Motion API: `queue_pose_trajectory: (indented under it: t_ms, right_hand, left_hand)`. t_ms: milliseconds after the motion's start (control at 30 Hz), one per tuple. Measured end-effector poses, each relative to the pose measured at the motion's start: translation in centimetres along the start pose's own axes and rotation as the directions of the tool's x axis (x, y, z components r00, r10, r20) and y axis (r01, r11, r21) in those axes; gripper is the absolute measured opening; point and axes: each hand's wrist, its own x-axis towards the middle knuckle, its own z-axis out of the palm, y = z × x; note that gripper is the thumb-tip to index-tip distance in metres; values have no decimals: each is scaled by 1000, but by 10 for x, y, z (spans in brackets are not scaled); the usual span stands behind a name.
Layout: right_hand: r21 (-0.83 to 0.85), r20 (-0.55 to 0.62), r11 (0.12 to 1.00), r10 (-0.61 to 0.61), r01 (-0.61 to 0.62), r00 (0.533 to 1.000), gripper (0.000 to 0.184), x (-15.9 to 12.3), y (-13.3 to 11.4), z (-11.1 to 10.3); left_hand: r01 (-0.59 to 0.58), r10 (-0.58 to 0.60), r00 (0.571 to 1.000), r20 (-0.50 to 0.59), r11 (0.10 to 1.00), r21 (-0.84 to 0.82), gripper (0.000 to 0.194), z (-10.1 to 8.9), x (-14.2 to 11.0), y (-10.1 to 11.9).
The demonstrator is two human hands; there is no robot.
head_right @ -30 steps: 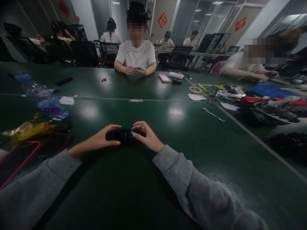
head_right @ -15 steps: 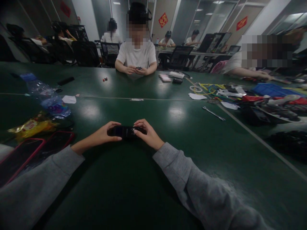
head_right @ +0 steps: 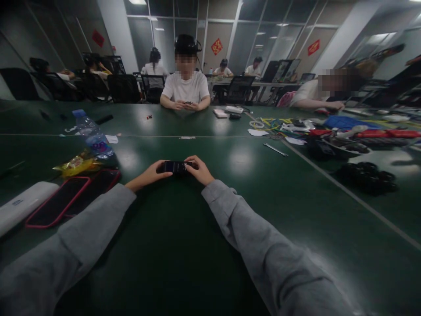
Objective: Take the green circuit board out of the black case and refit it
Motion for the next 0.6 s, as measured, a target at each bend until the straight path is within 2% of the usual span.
queue_pose_trajectory:
  t_ms: [233, 600]
  right_hand:
    - [-140, -104, 990, -9, -5, 995, 24, -9, 2, 10]
    - [-319, -195, 948, -46, -19, 980, 26, -23, 1, 18]
  left_hand:
    - [-12, 13, 1000, -28, 999, 36, 64, 2, -9, 11]
    - [-24, 40, 981, -192, 996, 82, 51, 15, -34, 16]
